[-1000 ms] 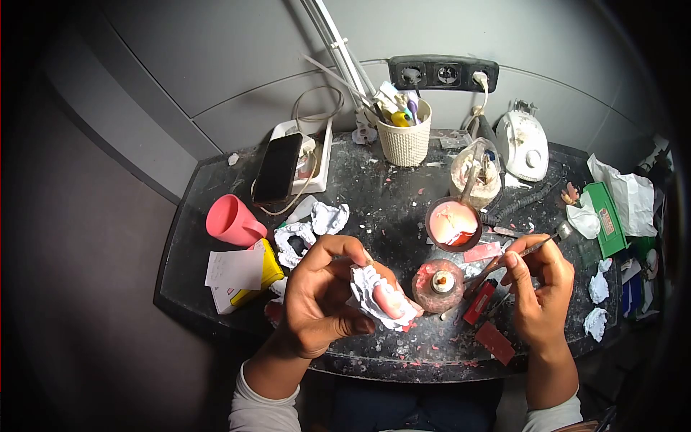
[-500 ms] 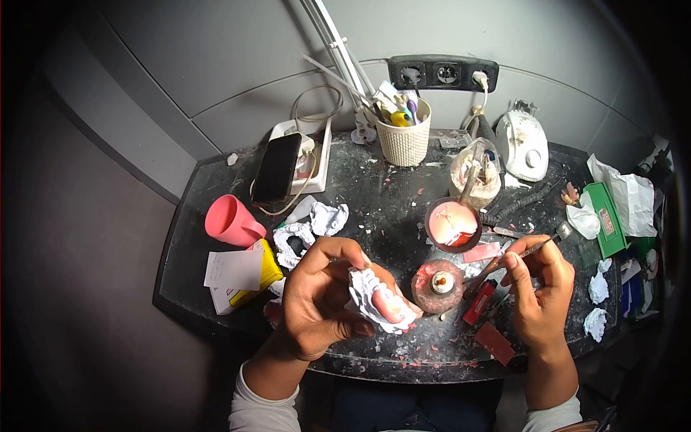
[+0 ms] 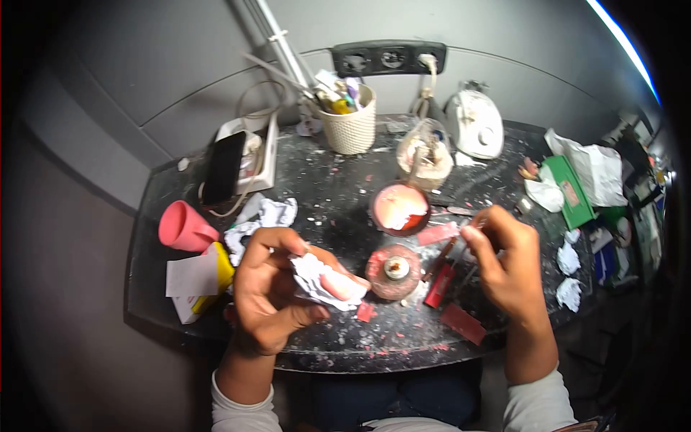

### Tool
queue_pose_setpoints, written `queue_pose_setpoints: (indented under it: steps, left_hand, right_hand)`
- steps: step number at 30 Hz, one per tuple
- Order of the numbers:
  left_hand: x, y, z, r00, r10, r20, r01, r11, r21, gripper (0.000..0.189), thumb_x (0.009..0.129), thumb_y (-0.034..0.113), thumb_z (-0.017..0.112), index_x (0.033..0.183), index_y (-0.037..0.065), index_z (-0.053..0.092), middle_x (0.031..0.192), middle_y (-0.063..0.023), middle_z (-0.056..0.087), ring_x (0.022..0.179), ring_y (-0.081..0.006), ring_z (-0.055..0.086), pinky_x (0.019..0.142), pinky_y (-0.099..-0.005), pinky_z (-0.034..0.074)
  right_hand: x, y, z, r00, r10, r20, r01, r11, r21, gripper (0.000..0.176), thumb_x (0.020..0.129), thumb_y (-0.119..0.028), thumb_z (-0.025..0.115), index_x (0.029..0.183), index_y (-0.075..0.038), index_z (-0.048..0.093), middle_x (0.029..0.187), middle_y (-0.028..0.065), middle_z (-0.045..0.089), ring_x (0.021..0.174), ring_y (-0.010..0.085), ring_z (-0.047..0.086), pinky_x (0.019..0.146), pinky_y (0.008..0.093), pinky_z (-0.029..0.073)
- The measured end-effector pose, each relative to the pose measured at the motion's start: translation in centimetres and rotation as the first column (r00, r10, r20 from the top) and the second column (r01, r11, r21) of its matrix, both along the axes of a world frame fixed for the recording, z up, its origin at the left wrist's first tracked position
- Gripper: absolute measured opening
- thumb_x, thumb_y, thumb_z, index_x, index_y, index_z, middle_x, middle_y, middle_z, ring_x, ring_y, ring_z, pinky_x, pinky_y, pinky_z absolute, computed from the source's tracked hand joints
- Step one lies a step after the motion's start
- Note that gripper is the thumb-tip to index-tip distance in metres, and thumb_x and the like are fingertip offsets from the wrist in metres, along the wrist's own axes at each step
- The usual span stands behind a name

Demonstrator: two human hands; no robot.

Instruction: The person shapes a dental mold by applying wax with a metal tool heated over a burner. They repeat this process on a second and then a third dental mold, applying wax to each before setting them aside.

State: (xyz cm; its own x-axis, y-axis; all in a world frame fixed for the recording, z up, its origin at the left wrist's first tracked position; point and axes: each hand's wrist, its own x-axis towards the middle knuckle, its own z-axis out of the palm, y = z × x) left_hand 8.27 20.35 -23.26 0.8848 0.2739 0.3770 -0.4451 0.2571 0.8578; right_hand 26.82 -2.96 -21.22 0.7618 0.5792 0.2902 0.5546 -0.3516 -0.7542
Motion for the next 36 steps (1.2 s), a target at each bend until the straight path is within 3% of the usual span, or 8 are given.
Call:
queue_pose_setpoints:
  steps: [2,3,6,16,18,21,34,36]
  left_hand:
    - [0.3,-0.2,0.3,0.999,0.035,-0.001,-0.035,0.999,0.007,0.062,0.077,0.000,0.082,0.122,0.003,0.039,0.106,-0.0223,0.066,0.101,-0.0329,0.070,0.094,-0.0468,0.056]
    - [0.3,-0.1,0.3,0.999,0.038,-0.005,-0.038,0.999,0.011,0.062,0.077,0.000,0.081,0.122,0.003,0.039,0.106,-0.0217,0.066,0.100,-0.0300,0.069,0.094,-0.0446,0.055]
    - [0.2,0.3,0.0,0.998,0.060,-0.033,-0.058,0.998,0.037,0.062,0.078,0.001,0.081,0.124,0.002,0.039,0.107,-0.0207,0.066,0.099,-0.0249,0.067,0.093,-0.0393,0.054]
    - [0.3,-0.1,0.3,0.995,0.079,-0.061,-0.074,0.993,0.089,0.076,0.078,0.004,0.080,0.140,-0.007,0.038,0.108,-0.0184,0.068,0.102,-0.0225,0.067,0.094,-0.0329,0.051]
    - [0.5,-0.1,0.2,0.994,0.100,-0.045,-0.091,0.981,0.169,0.078,0.082,0.012,0.079,0.142,-0.010,0.034,0.101,-0.0179,0.064,0.094,-0.0325,0.071,0.092,-0.0502,0.058]
    - [0.8,0.2,-0.1,0.996,0.089,-0.020,-0.084,0.979,0.186,0.071,0.084,0.012,0.077,0.140,-0.011,0.040,0.104,-0.0185,0.065,0.094,-0.0324,0.071,0.092,-0.0498,0.058]
    - [1.2,1.4,0.3,0.993,0.086,0.087,-0.088,0.996,0.019,0.039,0.093,0.003,0.063,0.128,-0.006,0.049,0.112,-0.0177,0.062,0.104,-0.0370,0.070,0.095,-0.0526,0.058]
    - [1.4,1.4,0.4,0.989,0.101,0.111,-0.101,0.995,0.002,0.035,0.094,0.002,0.062,0.126,-0.005,0.049,0.113,-0.0180,0.061,0.105,-0.0370,0.069,0.095,-0.0518,0.058]
  right_hand:
    - [0.4,-0.4,-0.4,0.984,0.048,0.172,0.007,0.952,-0.305,0.023,0.090,-0.016,0.073,0.081,0.002,0.060,0.064,0.0187,0.061,0.059,0.0378,0.063,0.059,0.0455,0.048]
    - [0.4,-0.2,0.3,0.997,0.028,0.071,0.007,0.896,-0.444,0.027,0.087,-0.023,0.075,0.082,0.001,0.064,0.072,0.0222,0.066,0.071,0.0472,0.064,0.066,0.0534,0.049]
    - [0.8,-0.3,-0.4,0.992,-0.009,0.122,0.075,0.831,-0.551,0.030,0.086,-0.026,0.077,0.081,0.002,0.065,0.074,0.0231,0.067,0.073,0.0442,0.067,0.067,0.0517,0.051]
    - [3.7,-2.4,0.5,0.993,-0.087,0.080,0.109,0.939,-0.326,0.019,0.079,-0.008,0.081,0.083,0.002,0.066,0.075,0.0207,0.069,0.072,0.0372,0.069,0.067,0.0428,0.051]
    - [3.5,-3.1,0.3,0.994,-0.061,0.091,0.086,0.946,-0.313,0.017,0.078,-0.005,0.080,0.084,0.002,0.066,0.076,0.0206,0.069,0.072,0.0363,0.069,0.068,0.0423,0.052]
    - [2.8,-4.5,2.0,0.994,0.003,0.108,0.030,0.953,-0.302,0.015,0.078,0.000,0.078,0.088,0.003,0.067,0.082,0.0204,0.071,0.076,0.0346,0.070,0.071,0.0392,0.053]
    - [-1.3,-15.3,-2.0,0.872,-0.473,0.125,0.483,0.873,-0.067,0.012,0.083,-0.005,0.075,0.091,0.002,0.070,0.079,0.0135,0.072,0.074,0.0205,0.070,0.070,0.0332,0.053]
    - [-1.3,-15.4,-2.7,0.886,-0.447,0.121,0.453,0.891,-0.023,0.014,0.084,-0.007,0.076,0.093,0.002,0.071,0.079,0.0121,0.072,0.075,0.0176,0.070,0.071,0.0317,0.053]
